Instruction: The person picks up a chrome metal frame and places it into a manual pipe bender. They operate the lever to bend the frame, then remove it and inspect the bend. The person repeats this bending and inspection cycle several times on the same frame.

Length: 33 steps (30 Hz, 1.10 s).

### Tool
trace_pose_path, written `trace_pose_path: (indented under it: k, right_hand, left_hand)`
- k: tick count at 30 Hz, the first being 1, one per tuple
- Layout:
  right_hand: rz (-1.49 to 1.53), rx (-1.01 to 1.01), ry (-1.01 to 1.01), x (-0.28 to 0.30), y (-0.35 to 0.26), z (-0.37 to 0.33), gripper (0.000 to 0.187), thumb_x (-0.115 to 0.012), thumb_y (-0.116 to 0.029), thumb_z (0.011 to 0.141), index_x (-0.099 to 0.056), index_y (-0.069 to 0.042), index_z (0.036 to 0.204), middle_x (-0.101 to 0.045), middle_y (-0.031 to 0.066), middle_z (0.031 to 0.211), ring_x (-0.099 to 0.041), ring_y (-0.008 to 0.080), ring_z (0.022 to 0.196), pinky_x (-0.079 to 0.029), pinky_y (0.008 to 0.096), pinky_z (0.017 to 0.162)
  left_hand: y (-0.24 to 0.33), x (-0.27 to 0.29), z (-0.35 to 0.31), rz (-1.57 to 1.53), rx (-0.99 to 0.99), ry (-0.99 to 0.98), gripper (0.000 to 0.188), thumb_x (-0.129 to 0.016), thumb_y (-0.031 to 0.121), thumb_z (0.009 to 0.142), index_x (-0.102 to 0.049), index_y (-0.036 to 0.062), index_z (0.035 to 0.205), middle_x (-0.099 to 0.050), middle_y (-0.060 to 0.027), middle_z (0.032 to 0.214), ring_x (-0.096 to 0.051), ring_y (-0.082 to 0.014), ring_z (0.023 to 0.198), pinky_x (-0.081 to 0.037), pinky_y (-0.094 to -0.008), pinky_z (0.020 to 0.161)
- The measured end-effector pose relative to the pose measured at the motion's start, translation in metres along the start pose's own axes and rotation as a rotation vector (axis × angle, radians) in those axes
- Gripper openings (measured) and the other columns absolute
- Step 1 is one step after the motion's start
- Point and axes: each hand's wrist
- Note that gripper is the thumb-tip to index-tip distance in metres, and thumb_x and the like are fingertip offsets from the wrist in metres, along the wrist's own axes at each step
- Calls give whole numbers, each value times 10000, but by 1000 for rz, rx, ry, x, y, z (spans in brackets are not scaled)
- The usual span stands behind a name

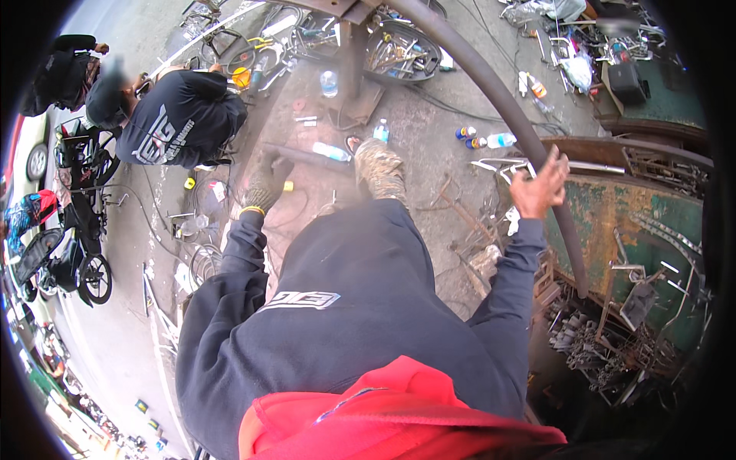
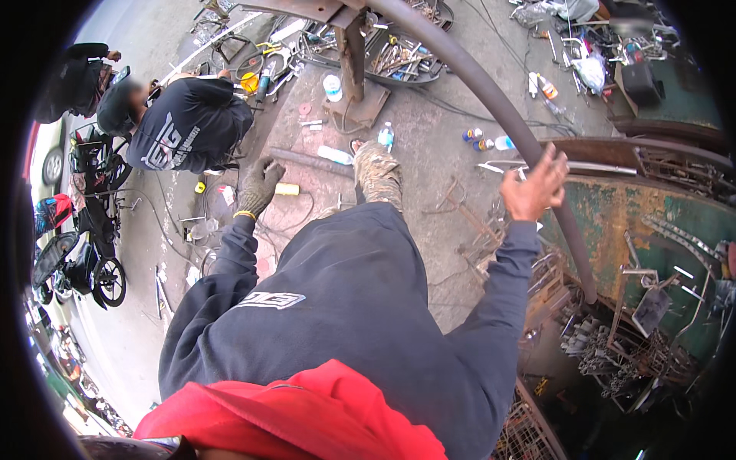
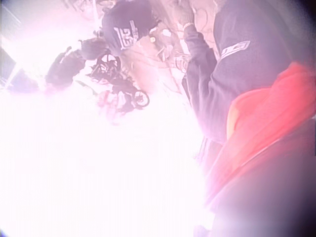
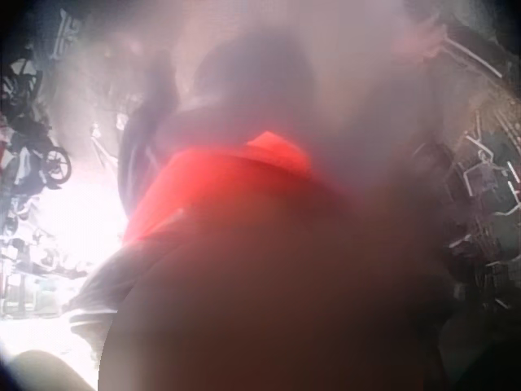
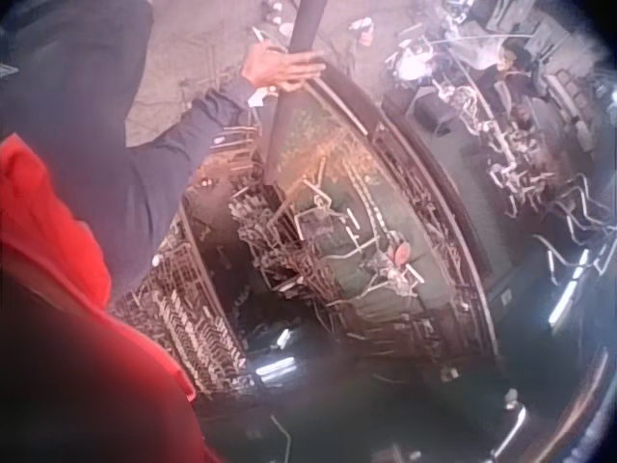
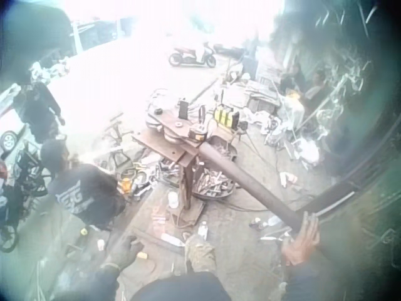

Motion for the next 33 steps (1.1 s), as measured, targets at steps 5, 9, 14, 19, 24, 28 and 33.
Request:
trace_pose_path:
  k: [5,9,14,19,24,28,33]
  right_hand:
    - [631,335,98,-28,-153,169,776,-641,-265,809,-353,-70,1503,-421,226,1484,-464,325,1343,-351,529,1063]
    - [1521,27,-303,-72,-269,344,681,-607,-283,909,-355,97,1416,-647,246,1165,-739,288,870,-588,355,709]
    - [1753,-513,-881,-176,-380,464,737,-635,-468,928,-390,54,1388,-507,310,1318,-600,463,1151,-540,535,890]
    - [2012,-570,-1336,-266,-471,498,595,-476,-559,994,-511,-9,1218,-624,211,1023,-647,383,1015,-536,585,884]
    - [1891,-479,-1130,-294,-522,526,403,-430,-384,1037,-550,-3,984,-610,124,827,-638,260,761,-569,468,706]
    - [1788,-312,-1165,-305,-510,530,415,-375,-371,1052,-538,-4,948,-591,110,848,-623,235,794,-582,419,723]
    - [1816,-446,-1183,-326,-506,549,448,-300,-414,1066,-533,-39,983,-567,94,820,-596,222,751,-569,395,694]
  left_hand:
    - [133,48,96,-305,15,554,413,-666,267,913,-600,16,1235,-660,-195,1109,-647,-304,1024,-500,-389,881]
    - [239,55,144,-332,-335,413,299,-614,212,961,-608,20,1191,-648,-172,1068,-653,-286,954,-511,-383,850]
    - [344,38,213,-189,-883,260,328,-715,184,835,-651,67,1135,-622,-142,1174,-592,-350,1111,-484,-458,942]
    - [368,30,276,-131,-703,309,359,-704,244,835,-646,81,1149,-625,-133,1160,-604,-334,1103,-487,-452,939]
    - [360,17,295,-59,-654,355,364,-730,254,788,-638,91,1099,-623,-123,1114,-620,-329,1066,-509,-462,885]
    - [358,9,295,-124,-694,337,374,-714,245,793,-640,76,1119,-614,-128,1110,-627,-332,1043,-516,-461,879]
    - [354,4,304,-187,-729,433,425,-731,346,771,-633,78,1086,-610,-120,1088,-627,-319,1040,-512,-466,850]
Point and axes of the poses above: each hand's wrist, its own z-axis towards the middle knuckle, its own x-axis out of the back of the hand, y = z × x
